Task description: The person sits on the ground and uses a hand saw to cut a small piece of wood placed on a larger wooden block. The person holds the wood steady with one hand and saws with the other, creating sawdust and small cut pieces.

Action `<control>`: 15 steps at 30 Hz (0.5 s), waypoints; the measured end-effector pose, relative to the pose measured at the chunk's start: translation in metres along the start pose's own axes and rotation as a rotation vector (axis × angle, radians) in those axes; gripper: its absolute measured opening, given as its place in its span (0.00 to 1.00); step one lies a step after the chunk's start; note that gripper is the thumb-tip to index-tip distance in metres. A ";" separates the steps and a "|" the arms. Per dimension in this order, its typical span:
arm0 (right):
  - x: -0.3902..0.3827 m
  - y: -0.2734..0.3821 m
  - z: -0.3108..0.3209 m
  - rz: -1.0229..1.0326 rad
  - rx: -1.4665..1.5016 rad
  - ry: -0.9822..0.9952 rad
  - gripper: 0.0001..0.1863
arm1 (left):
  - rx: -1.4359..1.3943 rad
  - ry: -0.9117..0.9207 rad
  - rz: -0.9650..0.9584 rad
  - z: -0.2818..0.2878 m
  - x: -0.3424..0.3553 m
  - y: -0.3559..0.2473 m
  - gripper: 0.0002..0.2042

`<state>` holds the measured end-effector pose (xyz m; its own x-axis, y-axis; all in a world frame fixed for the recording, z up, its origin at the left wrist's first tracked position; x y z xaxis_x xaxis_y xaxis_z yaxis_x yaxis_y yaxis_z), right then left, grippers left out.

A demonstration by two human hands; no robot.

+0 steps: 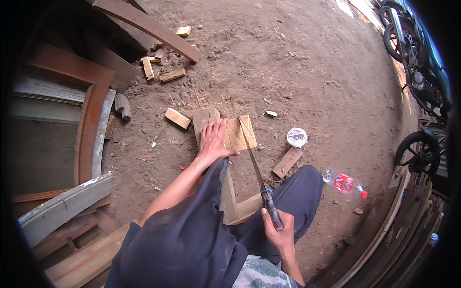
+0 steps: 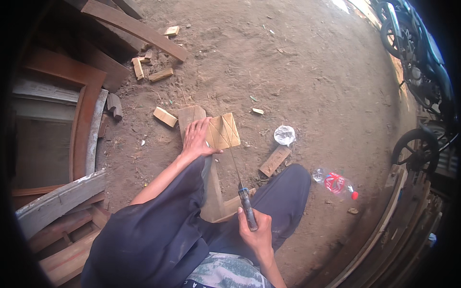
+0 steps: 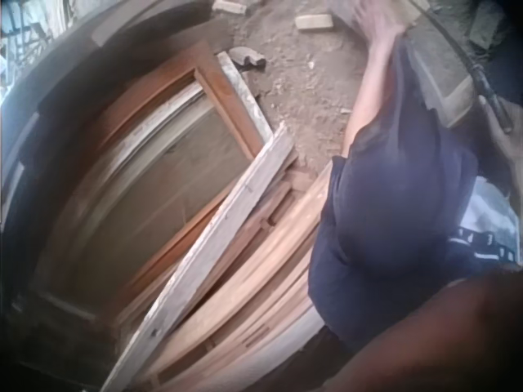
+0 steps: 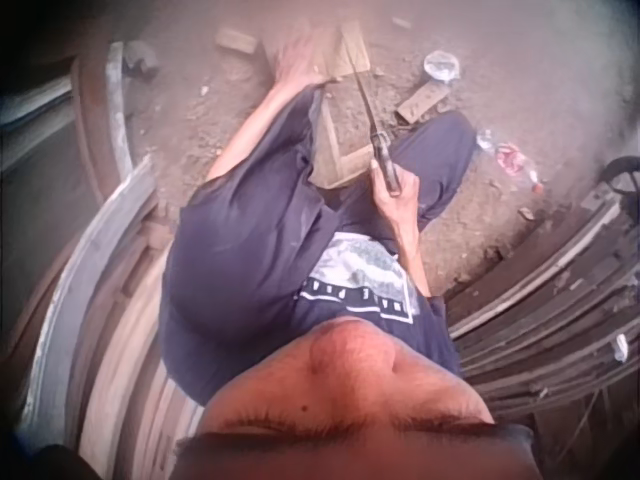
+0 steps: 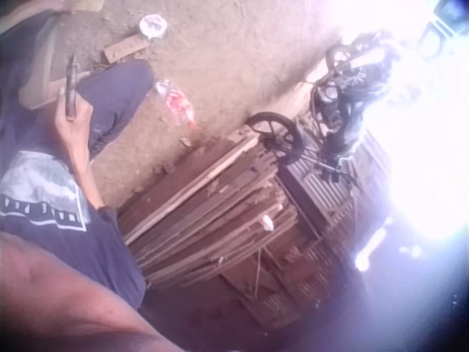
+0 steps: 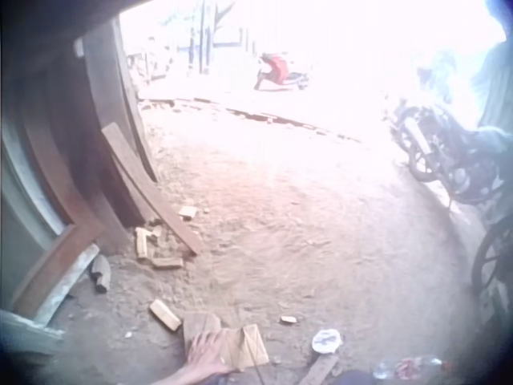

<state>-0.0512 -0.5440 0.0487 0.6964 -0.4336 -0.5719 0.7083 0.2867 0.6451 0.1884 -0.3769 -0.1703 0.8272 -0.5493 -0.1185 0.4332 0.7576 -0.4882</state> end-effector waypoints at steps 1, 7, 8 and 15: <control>-0.003 -0.002 0.002 -0.022 0.004 -0.005 0.25 | 0.005 -0.005 0.000 0.000 0.001 0.002 0.70; 0.042 0.004 -0.020 0.058 0.005 -0.042 0.24 | 0.009 -0.003 -0.019 -0.005 0.000 0.001 0.70; 0.052 0.004 -0.024 0.069 -0.002 -0.050 0.24 | 0.011 -0.019 -0.023 -0.003 -0.001 0.003 0.70; 0.056 0.008 -0.022 0.064 0.081 0.027 0.26 | 0.024 -0.020 0.005 0.003 0.002 -0.002 0.71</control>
<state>-0.0044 -0.5471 0.0106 0.7437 -0.3932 -0.5406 0.6510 0.2424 0.7193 0.1898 -0.3784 -0.1669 0.8364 -0.5383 -0.1035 0.4370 0.7687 -0.4669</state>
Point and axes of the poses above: each hand's wrist, its own x-axis towards the middle knuckle, its own z-axis out of the back of the hand, y = z × x, the point moved 5 cm from there along x, towards the middle knuckle, and after that the axes turned 3 degrees about -x, right-handed, at the moved point
